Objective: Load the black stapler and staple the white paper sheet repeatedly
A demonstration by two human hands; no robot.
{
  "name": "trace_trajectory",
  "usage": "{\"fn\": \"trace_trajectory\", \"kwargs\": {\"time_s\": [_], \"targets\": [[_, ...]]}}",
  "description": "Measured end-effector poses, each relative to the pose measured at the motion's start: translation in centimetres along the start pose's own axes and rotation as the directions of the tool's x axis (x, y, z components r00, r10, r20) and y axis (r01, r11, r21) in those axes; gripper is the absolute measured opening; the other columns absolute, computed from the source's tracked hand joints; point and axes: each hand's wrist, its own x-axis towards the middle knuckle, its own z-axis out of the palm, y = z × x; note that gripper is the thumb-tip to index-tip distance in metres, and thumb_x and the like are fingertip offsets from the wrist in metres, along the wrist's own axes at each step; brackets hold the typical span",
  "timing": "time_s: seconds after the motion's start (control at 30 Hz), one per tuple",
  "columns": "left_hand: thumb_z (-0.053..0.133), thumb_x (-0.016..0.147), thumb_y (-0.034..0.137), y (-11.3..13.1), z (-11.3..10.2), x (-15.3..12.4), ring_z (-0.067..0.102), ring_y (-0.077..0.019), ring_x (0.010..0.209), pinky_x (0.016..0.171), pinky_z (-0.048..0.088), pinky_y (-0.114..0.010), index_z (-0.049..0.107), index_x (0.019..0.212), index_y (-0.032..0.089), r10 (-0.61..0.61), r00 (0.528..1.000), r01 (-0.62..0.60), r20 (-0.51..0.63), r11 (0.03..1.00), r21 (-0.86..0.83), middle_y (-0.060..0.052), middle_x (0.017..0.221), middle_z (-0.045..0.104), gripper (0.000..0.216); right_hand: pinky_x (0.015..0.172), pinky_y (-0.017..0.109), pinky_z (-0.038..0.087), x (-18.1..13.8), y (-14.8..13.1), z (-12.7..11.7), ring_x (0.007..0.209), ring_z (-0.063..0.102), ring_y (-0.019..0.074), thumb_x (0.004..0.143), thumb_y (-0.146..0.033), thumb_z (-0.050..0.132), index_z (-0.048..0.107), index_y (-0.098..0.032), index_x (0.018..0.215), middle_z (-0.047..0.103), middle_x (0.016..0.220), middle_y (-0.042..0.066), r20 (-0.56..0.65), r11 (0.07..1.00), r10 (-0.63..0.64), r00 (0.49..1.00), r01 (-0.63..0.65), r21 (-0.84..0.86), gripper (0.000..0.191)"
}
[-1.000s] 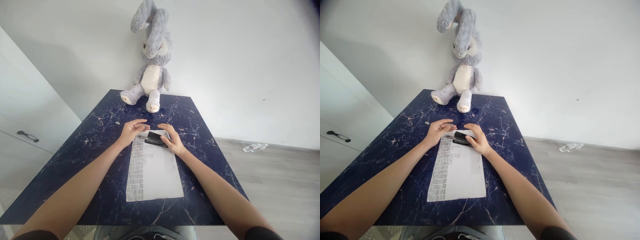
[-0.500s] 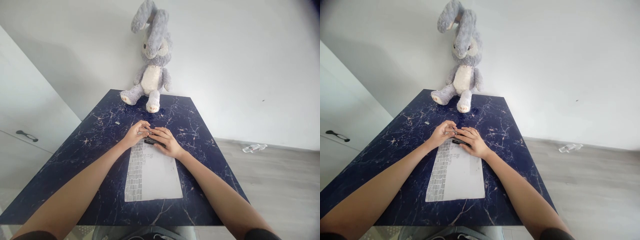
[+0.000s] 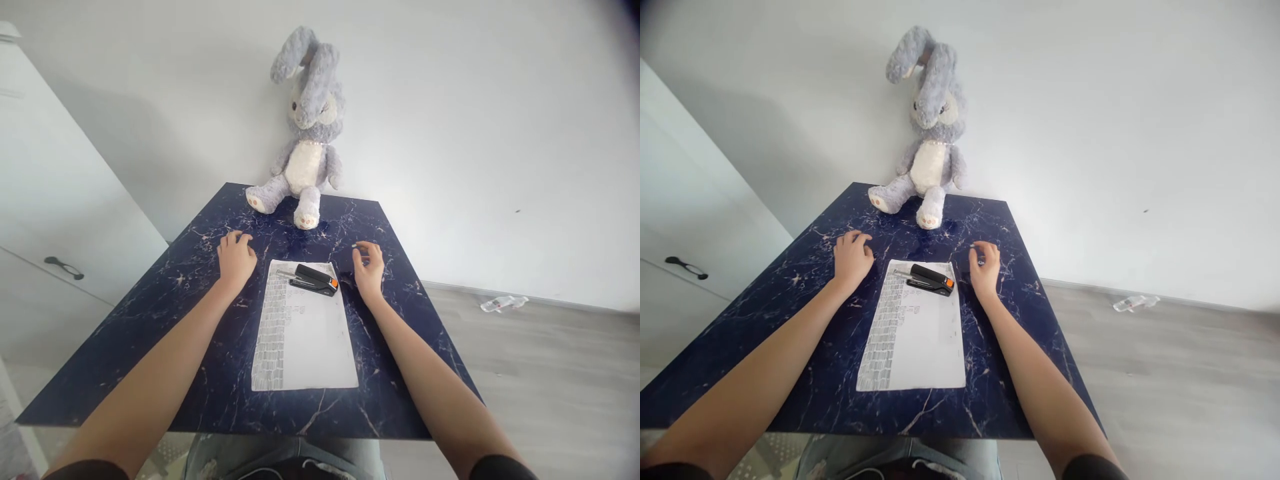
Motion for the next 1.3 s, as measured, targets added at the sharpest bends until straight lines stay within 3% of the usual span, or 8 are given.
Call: {"fn": "trace_trajectory", "kwargs": {"time_s": [0.17,0.33,0.47,0.6,0.8,0.97,1.13,1.3], "targets": [[0.056,0.082,0.002,-2.4,0.2,0.5,0.062,-0.0358,0.115,0.097,0.052,-0.044,0.074,0.122,0.013,0.012,0.969,-0.066,0.246,0.976,0.21,-0.018,0.124,0.07,0.045,0.093,0.046,0.049,0.4,2.5,-0.8,0.099,0.056,0.029,0.087,-0.023,0.054,0.067,-0.02,0.097,0.06,0.102,0.011,0.021,0.916,0.183,0.983,-0.163,-0.368,0.017],[0.053,0.081,-0.001,-3.0,0.6,0.9,0.065,-0.0315,0.1,0.091,0.054,-0.041,0.078,0.116,0.014,0.044,0.968,-0.097,0.249,0.974,0.203,-0.014,0.108,0.073,0.045,0.096,0.055,0.046,0.1,2.9,-0.3,0.11,0.052,0.0358,0.087,-0.025,0.058,0.074,-0.021,0.104,0.058,0.11,0.015,0.169,0.839,0.226,0.959,-0.104,-0.534,0.023],[0.05,0.094,0.01,-2.5,1.2,1.1,0.066,-0.0311,0.097,0.091,0.053,-0.043,0.078,0.112,0.014,0.128,0.975,-0.15,0.179,0.982,0.113,-0.016,0.107,0.073,0.033,0.099,0.055,0.047,-0.2,1.4,0.0,0.112,0.052,0.0335,0.091,-0.026,0.058,0.073,-0.021,0.106,0.056,0.114,0.014,0.106,0.918,0.117,0.987,-0.067,-0.392,0.022],[0.047,0.103,0.02,-0.8,1.4,0.9,0.067,-0.0302,0.099,0.095,0.052,-0.043,0.078,0.106,0.017,0.275,0.959,-0.267,0.068,0.958,-0.107,-0.013,0.108,0.076,0.032,0.099,0.047,0.05,-1.2,-1.7,0.4,0.105,0.058,0.0272,0.101,-0.028,0.052,0.07,-0.022,0.099,0.058,0.105,0.01,0.141,0.984,-0.166,0.976,0.173,-0.037,0.019],[0.05,0.107,0.035,1.4,1.1,0.0,0.064,-0.0258,0.094,0.089,0.051,-0.039,0.076,0.106,0.022,0.341,0.936,-0.347,-0.082,0.863,-0.369,-0.006,0.103,0.078,0.029,0.1,0.046,0.054,-2.6,-4.1,0.9,0.112,0.062,0.0274,0.103,-0.037,0.058,0.065,-0.025,0.12,0.062,0.117,0.011,0.429,0.903,-0.426,0.797,0.345,0.255,0.022],[0.063,0.102,0.043,1.8,1.5,-0.4,0.064,-0.02,0.082,0.081,0.052,-0.034,0.075,0.101,0.023,0.397,0.918,-0.33,0.003,0.768,-0.549,-0.004,0.093,0.073,0.023,0.102,0.047,0.055,-2.9,-3.2,1.3,0.117,0.065,0.0292,0.093,-0.035,0.072,0.051,-0.025,0.144,0.067,0.131,0.011,0.624,0.899,-0.431,0.652,0.366,0.239,0.056],[0.069,0.097,0.045,2.2,1.2,-0.3,0.065,-0.022,0.098,0.09,0.052,-0.036,0.076,0.098,0.023,0.517,0.855,-0.378,0.044,0.68,-0.629,-0.006,0.104,0.072,0.022,0.099,0.043,0.058,-3.1,-2.6,1.5,0.113,0.069,0.0258,0.093,-0.023,0.065,0.056,-0.027,0.137,0.071,0.126,0.008,0.603,0.916,-0.395,0.693,0.346,0.203,0.046],[0.071,0.094,0.051,2.2,1.0,-0.2,0.062,-0.0194,0.079,0.077,0.052,-0.034,0.076,0.095,0.022,0.451,0.889,-0.285,0.085,0.688,-0.668,-0.004,0.085,0.067,0.029,0.095,0.044,0.059,-2.9,-2.5,1.5,0.106,0.072,0.0263,0.091,-0.025,0.067,0.059,-0.026,0.133,0.073,0.121,0.008,0.58,0.942,-0.326,0.747,0.305,0.138,0.043]]}}
